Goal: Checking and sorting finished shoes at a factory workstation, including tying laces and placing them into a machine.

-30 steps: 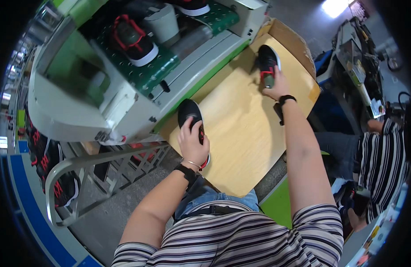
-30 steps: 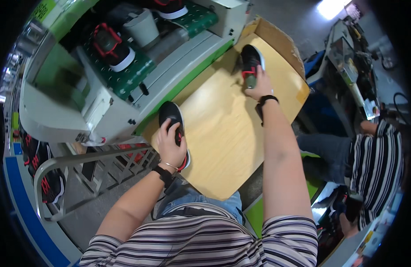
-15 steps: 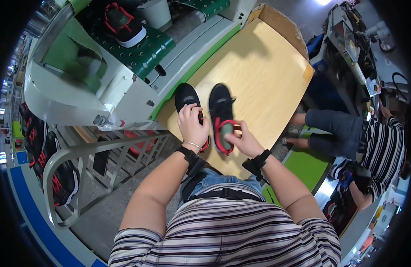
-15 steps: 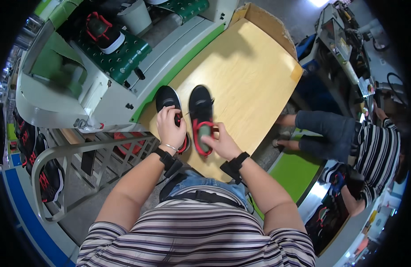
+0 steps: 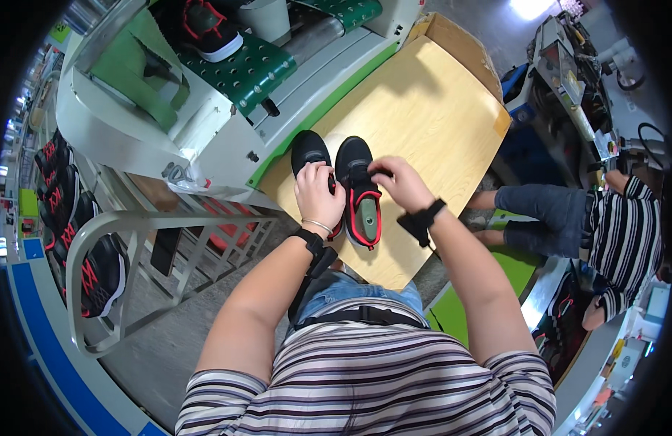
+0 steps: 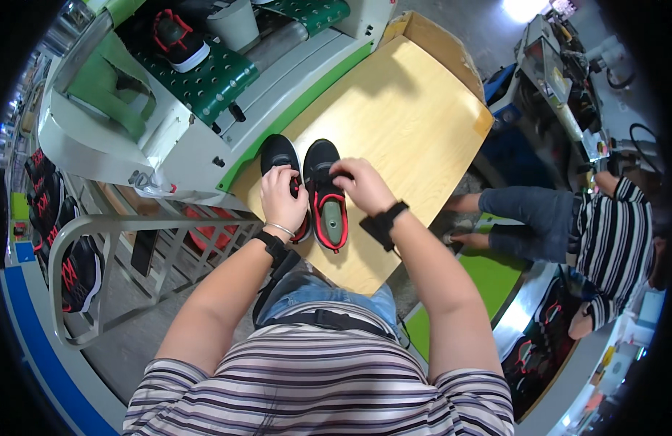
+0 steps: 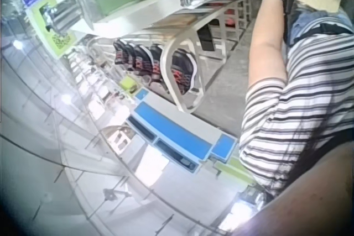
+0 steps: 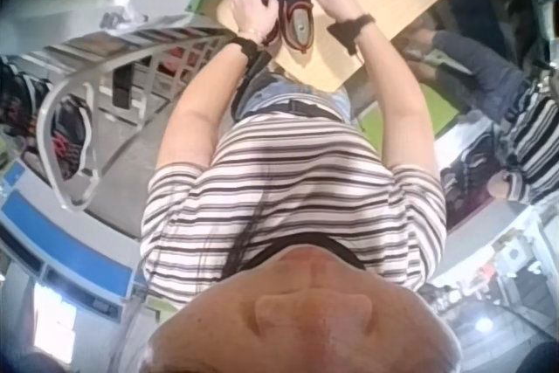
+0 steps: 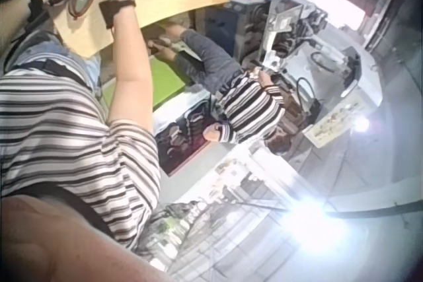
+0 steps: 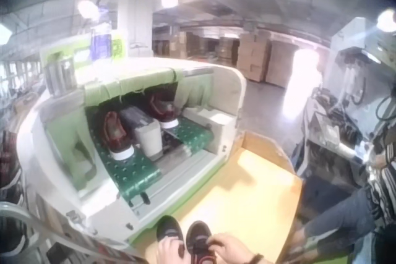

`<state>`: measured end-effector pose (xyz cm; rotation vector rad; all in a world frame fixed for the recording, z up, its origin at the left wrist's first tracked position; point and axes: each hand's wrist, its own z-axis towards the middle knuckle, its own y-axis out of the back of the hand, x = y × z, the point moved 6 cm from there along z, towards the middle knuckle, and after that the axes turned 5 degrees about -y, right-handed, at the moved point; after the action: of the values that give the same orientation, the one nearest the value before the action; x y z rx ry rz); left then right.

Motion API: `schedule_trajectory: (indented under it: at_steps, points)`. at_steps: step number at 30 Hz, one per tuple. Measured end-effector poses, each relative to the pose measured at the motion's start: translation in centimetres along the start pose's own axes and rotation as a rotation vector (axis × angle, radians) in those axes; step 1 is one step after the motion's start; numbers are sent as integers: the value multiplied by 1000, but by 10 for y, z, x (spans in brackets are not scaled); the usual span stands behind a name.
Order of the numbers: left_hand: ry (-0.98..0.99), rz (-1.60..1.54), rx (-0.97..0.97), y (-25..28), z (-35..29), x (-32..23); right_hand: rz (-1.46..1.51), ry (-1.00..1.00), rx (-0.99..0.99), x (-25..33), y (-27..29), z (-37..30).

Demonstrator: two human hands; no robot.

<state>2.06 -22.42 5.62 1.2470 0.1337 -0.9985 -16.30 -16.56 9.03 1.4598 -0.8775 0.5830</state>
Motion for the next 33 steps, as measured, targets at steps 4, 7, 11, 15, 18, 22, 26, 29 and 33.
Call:
schedule_trajectory:
  at_steps: [4,7,11,15,18,22,26,29,33]
  points:
    - [4,-6,5,-2,-1,-2,-337,262,-91,21,-18,-65]
    - [7,-2,13,-3,0,-3,-390,306,-186,25,-27,-80]
    - [5,8,8,-3,0,-1,-418,299,-143,28,-27,-68]
    - [-3,1,6,-3,0,-2,-414,148,-259,20,-19,-38]
    - [-13,10,-3,-4,0,-4,-194,20,-288,7,-23,-36]
    - [-10,7,-12,-3,-1,-1,-359,117,-282,25,-38,-65]
    - [62,-23,97,-6,-4,7,-347,43,-300,42,-38,-79]
    - [-18,56,-23,11,-1,-33,-36,37,-270,15,-27,-95]
    - [-145,-361,99,6,-20,-81,37,-87,-390,-8,-7,-118]
